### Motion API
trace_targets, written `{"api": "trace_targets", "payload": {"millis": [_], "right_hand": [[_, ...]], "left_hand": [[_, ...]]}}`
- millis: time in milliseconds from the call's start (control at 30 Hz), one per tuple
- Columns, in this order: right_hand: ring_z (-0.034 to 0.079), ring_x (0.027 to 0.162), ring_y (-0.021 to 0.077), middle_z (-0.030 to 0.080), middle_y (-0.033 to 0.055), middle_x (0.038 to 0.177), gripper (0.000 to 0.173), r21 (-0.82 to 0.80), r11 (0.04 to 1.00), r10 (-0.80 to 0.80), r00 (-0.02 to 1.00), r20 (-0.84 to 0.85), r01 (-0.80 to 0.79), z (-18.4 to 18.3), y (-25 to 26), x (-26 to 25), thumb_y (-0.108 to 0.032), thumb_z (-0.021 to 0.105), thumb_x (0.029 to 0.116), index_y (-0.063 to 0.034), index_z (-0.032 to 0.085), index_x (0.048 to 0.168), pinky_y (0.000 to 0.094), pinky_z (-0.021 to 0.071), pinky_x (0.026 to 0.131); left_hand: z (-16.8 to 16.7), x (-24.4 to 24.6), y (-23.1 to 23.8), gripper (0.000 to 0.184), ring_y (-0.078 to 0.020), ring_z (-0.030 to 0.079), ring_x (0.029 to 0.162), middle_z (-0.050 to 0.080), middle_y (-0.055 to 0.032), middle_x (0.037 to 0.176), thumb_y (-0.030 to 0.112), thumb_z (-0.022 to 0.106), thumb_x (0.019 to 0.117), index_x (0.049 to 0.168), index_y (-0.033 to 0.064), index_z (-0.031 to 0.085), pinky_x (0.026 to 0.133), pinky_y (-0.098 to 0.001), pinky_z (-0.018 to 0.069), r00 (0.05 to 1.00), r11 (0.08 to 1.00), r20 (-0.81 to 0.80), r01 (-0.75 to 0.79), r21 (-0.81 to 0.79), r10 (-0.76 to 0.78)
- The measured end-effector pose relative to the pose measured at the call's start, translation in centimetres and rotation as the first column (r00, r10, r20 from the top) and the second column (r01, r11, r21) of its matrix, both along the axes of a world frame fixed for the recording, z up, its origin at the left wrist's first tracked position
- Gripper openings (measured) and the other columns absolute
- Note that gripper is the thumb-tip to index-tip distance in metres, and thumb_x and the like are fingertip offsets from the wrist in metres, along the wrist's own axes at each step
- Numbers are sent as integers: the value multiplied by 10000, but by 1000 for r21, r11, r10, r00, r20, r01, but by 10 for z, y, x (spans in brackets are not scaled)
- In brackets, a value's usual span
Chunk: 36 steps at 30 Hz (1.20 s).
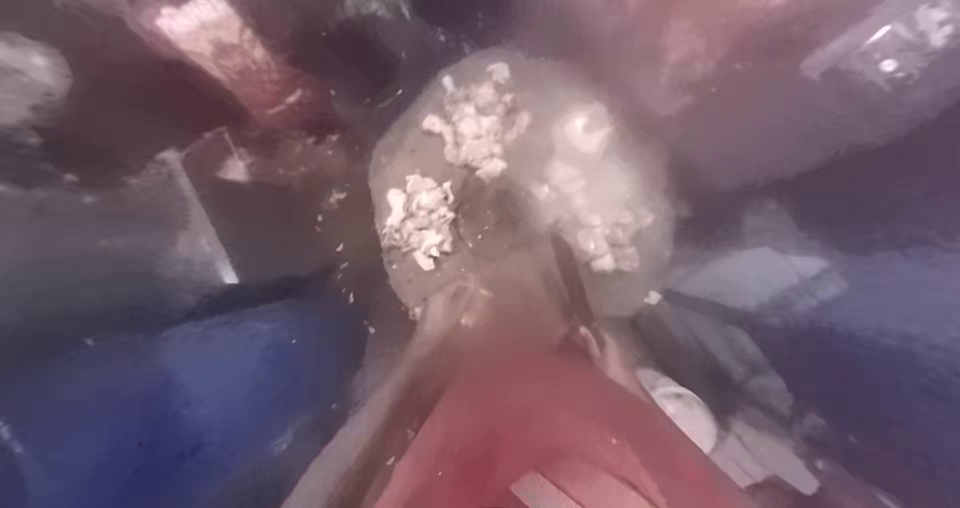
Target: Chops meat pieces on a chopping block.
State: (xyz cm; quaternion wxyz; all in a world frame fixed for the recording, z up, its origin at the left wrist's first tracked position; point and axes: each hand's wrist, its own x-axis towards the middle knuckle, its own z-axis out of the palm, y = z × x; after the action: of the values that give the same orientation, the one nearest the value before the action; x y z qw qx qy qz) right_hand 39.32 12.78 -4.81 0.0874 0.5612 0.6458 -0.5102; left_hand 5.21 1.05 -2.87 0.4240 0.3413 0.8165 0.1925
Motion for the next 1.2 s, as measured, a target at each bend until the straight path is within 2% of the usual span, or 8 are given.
{"api": "trace_targets", "payload": {"millis": [200, 367, 500, 700, 767, 900, 1033, 1200], "right_hand": [[702, 1014, 300, 709, 196, 1105, 470, 57, 984, 167, 986, 8, -167, 6, 8, -3, -403, 504, 1075, -21, 602, 1331, 510, 550, 948], [680, 1124, 295, 701, 175, 1200, 581, 49, 946, 319, 946, 54, -322, 5, 31, -2, -542, 496, 1039, -93, 589, 1395, 527, 516, 1015], [690, 1034, 286, 696, 165, 1136, 615, 73, 946, 320, 946, -44, -317, -4, 38, 15, -576, 485, 1025, -101, 554, 1408, 543, 546, 944], [692, 867, 226, 702, 124, 972, 565, 164, 970, 198, 974, -113, -179, 30, 18, -2, -521, 375, 1078, -56, 633, 1268, 478, 578, 829], [672, 839, 171, 687, 113, 1001, 505, 164, 982, 137, 957, -257, -96, 49, 11, -18, -410, 379, 1103, -29, 563, 1379, 395, 585, 798], [666, 1139, 200, 657, 155, 1296, 511, 150, 986, 112, 966, -232, -78, 41, 9, -28, -352, 410, 1101, -52, 448, 1514, 408, 542, 1017], [678, 1131, 275, 673, 190, 1253, 588, 81, 989, 133, 988, -75, -127, 5, 10, -13, -479, 393, 1090, -43, 498, 1469, 489, 532, 1024], [695, 928, 235, 700, 152, 1069, 584, 112, 989, 111, 989, -100, -100, 16, 11, -21, -503, 354, 1092, -44, 570, 1383, 467, 577, 881]], "left_hand": [[-53, 63, -54, 610, -379, 519, 1345, 564, -192, 1429, 519, 662, 931, 1391, 122, 607, 1129, -544, 417, 925, 979, -327, 205, 4, -193], [-52, 32, -14, 383, -305, 625, 1236, 663, -130, 1315, 317, 531, 1013, 1323, 133, 661, 1062, -525, 489, 909, 995, -409, 98, 8, -86], [-21, 1, 13, 397, -340, 683, 1091, 697, -188, 1180, 368, 579, 1012, 1248, 61, 668, 971, -573, 534, 977, 996, -202, -75, -49, 64], [13, 14, 45, 333, -136, 668, 823, 700, -90, 1024, 286, 532, 1067, 1279, 53, 642, 767, -336, 580, 913, 952, 392, -215, 217, 117], [4, 22, 54, 352, -131, 646, 767, 683, -96, 993, 285, 497, 1085, 1323, 49, 605, 717, -320, 566, 880, 953, 449, -252, 167, 154], [-47, 28, 45, 382, -171, 694, 753, 718, -122, 1041, 266, 542, 1064, 1388, 66, 569, 698, -360, 604, 948, 948, 235, -258, 184, 213], [-60, 29, 26, 360, -166, 713, 837, 713, -93, 1119, 308, 584, 1040, 1331, 99, 606, 762, -377, 616, 960, 939, 157, -264, 223, 232], [-45, 32, 47, 455, -260, 697, 1040, 720, -102, 1141, 424, 590, 1017, 1367, 134, 618, 946, -507, 557, 990, 995, -142, 29, 95, -15]]}}
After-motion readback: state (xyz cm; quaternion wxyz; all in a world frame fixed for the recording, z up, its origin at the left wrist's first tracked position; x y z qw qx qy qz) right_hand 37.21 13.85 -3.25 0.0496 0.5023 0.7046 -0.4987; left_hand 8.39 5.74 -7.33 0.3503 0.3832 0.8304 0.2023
